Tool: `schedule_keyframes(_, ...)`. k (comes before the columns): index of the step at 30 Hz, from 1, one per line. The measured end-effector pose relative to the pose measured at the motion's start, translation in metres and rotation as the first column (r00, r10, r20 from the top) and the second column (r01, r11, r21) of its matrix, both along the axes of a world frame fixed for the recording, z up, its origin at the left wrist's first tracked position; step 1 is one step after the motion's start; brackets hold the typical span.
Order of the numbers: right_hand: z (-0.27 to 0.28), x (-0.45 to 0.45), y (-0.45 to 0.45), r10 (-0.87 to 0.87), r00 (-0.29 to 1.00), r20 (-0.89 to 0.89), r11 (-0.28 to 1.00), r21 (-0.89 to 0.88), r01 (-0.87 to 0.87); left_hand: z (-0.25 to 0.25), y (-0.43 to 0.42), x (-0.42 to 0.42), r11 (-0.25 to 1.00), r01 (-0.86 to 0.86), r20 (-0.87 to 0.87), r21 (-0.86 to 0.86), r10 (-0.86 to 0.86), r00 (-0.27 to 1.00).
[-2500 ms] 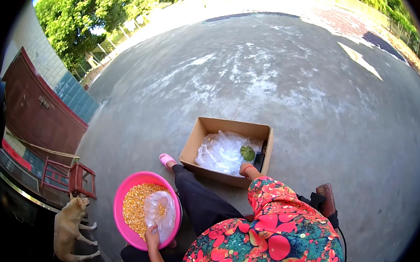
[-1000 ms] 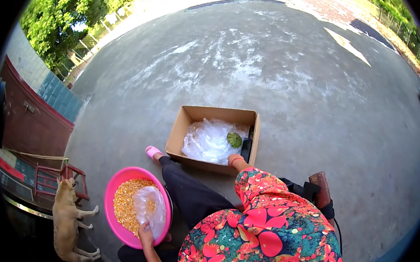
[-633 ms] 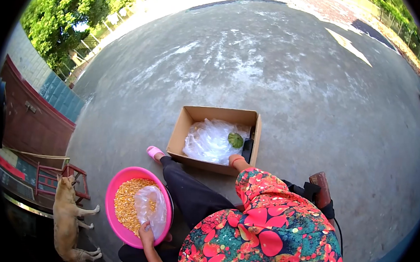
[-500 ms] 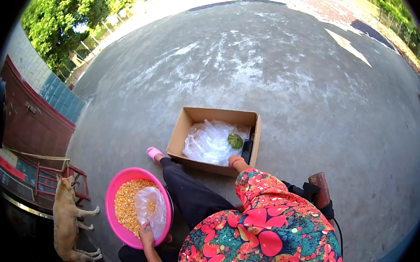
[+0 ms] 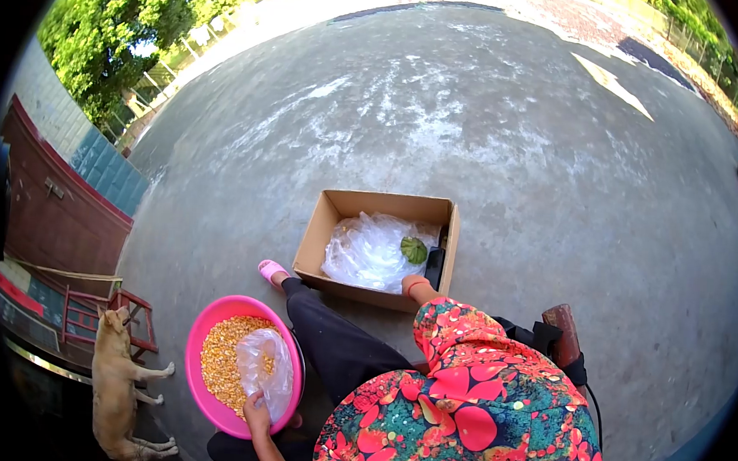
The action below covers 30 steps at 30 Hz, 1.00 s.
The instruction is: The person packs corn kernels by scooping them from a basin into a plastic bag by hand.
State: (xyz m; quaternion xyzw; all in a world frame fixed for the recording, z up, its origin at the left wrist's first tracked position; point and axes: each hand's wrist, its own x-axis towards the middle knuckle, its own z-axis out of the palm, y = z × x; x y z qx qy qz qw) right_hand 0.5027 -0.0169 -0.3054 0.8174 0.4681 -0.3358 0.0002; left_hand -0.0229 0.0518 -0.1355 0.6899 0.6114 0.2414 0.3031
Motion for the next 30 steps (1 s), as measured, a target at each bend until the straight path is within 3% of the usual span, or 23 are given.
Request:
schedule_keyframes(14, -0.017, 0.003, 0.005, 0.009, 1.000, 0.011, 1.000, -0.014, -0.009, 0.012, -0.005, 0.008, 1.000, -0.013, -0.013, -0.012, 0.013, 1.000)
schedule_keyframes(24, 0.017, -0.002, -0.002, -0.018, 1.000, -0.020, 1.000, -0.007, 0.018, 0.022, -0.010, 0.014, 1.000, 0.000, -0.039, 0.021, 0.001, 0.999)
schedule_keyframes(30, 0.007, -0.001, -0.002, -0.029, 1.000, -0.011, 1.000, 0.000, 0.029, 0.014, -0.007, 0.009, 1.000, -0.001, -0.004, 0.022, 0.001, 1.000)
